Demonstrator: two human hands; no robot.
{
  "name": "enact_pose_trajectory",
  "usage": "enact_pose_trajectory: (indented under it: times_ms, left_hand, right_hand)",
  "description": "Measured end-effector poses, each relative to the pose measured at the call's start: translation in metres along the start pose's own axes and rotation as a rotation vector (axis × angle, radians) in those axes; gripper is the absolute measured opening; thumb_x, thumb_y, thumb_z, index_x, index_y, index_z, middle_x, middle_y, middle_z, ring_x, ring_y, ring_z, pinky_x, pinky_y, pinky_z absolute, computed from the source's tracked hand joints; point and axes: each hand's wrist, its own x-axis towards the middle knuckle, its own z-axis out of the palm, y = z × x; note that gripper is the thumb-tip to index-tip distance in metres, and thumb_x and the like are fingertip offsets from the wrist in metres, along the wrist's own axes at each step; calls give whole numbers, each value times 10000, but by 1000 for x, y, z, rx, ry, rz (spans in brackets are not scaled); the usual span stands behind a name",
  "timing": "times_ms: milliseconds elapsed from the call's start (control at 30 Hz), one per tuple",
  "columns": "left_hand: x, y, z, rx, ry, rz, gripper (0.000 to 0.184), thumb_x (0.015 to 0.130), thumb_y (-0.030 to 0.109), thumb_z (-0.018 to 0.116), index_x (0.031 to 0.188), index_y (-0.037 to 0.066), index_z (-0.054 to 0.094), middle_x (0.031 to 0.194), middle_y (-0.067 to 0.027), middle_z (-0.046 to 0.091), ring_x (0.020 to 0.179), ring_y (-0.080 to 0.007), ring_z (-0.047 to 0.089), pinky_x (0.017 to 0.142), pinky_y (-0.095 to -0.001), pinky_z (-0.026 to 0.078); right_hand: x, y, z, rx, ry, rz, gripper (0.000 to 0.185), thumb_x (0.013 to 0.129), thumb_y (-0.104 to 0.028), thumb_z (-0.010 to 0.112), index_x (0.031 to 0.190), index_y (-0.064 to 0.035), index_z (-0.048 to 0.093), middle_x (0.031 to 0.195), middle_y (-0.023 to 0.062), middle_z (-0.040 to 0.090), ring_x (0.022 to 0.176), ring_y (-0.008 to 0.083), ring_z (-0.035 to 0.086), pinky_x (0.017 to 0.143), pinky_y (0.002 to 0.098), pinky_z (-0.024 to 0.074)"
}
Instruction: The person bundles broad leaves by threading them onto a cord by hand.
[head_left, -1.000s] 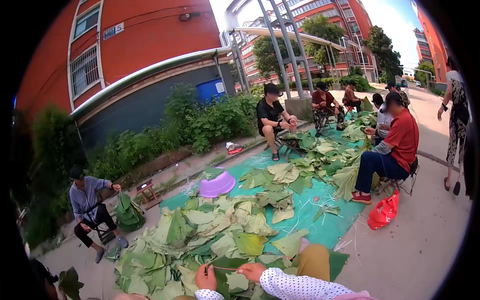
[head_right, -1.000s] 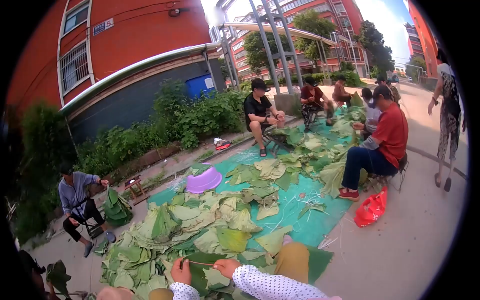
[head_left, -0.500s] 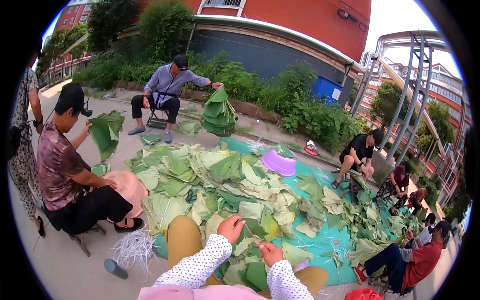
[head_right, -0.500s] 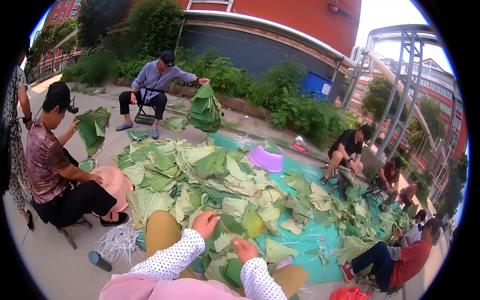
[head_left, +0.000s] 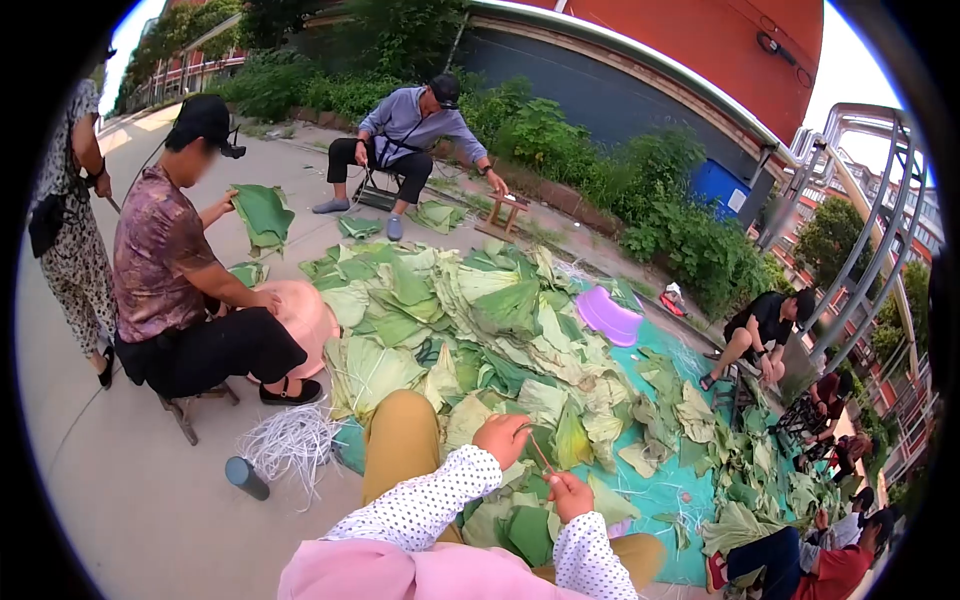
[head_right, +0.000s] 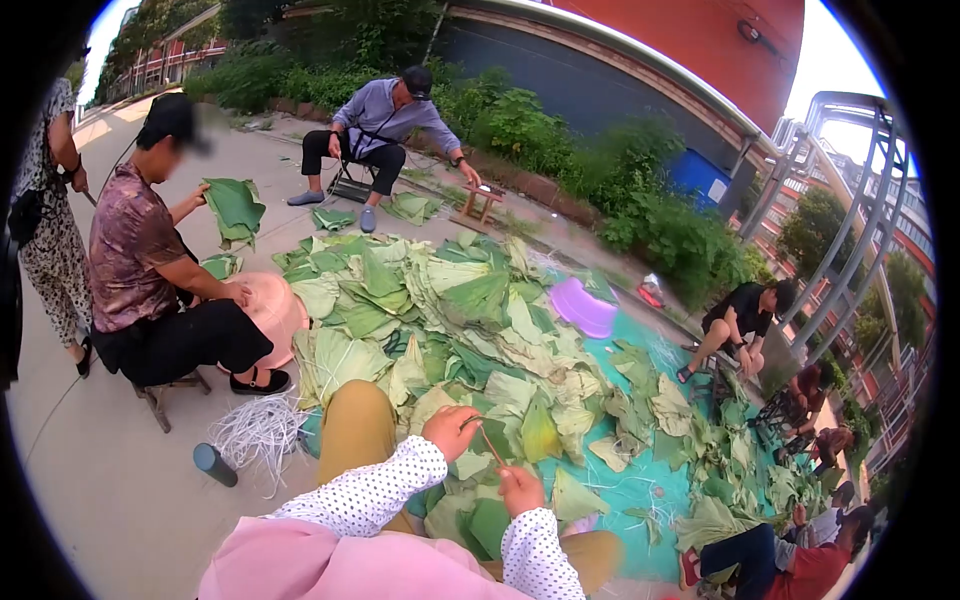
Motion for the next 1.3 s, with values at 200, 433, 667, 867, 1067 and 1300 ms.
enact_pose_trajectory:
  times_ms: [200, 433, 667, 867, 1067, 1300]
  left_hand:
    - [-2, 0, -7, 15, -32, -42, 195, 833, 183, 607, 998, 82, 637, 946, -111, 648, 910, -313, 585, 822, -395, 470]
    - [-6, -14, 0, 34, -52, 3, 171, 826, 148, 605, 967, 56, 636, 916, -134, 645, 879, -337, 580, 795, -403, 456]
    - [-4, -28, 22, 13, -76, 2, 189, 848, 112, 587, 1003, 15, 634, 920, -170, 641, 862, -340, 592, 781, -407, 459]
    - [-3, -36, 30, -12, -123, -30, 200, 865, 112, 587, 1018, -13, 619, 953, -182, 629, 864, -332, 587, 784, -397, 458]
    - [-13, -31, 39, 30, -235, 94, 201, 872, 116, 585, 1011, -26, 612, 935, -189, 627, 848, -342, 583, 757, -401, 460]
    - [-37, 9, 45, -72, -399, 96, 218, 886, 104, 573, 1033, -49, 620, 985, -185, 644, 869, -274, 615, 792, -346, 477]
  right_hand:
    - [11, -1, 2, -13, -55, 22, 198, 903, -170, 546, 957, -42, 687, 614, -7, 554, 553, 78, 482, 536, 231, 390]
    - [14, 6, 13, 61, -44, 63, 204, 907, -189, 553, 938, -35, 683, 615, 20, 579, 565, 96, 524, 552, 263, 434]
    - [19, 8, 7, -177, -54, 26, 253, 898, -312, 537, 1032, -124, 641, 907, 147, 654, 856, 331, 618, 763, 405, 480]
    - [19, 10, 7, -130, -66, 110, 245, 899, -316, 533, 1035, -139, 634, 949, 135, 644, 909, 324, 606, 802, 411, 465]
    - [31, 15, 17, -131, -60, 38, 237, 878, -295, 551, 974, -93, 632, 925, 150, 640, 906, 336, 603, 797, 420, 461]
    - [47, 37, 36, -166, 42, -9, 200, 851, -239, 571, 915, -57, 622, 836, 177, 635, 815, 361, 608, 718, 436, 472]
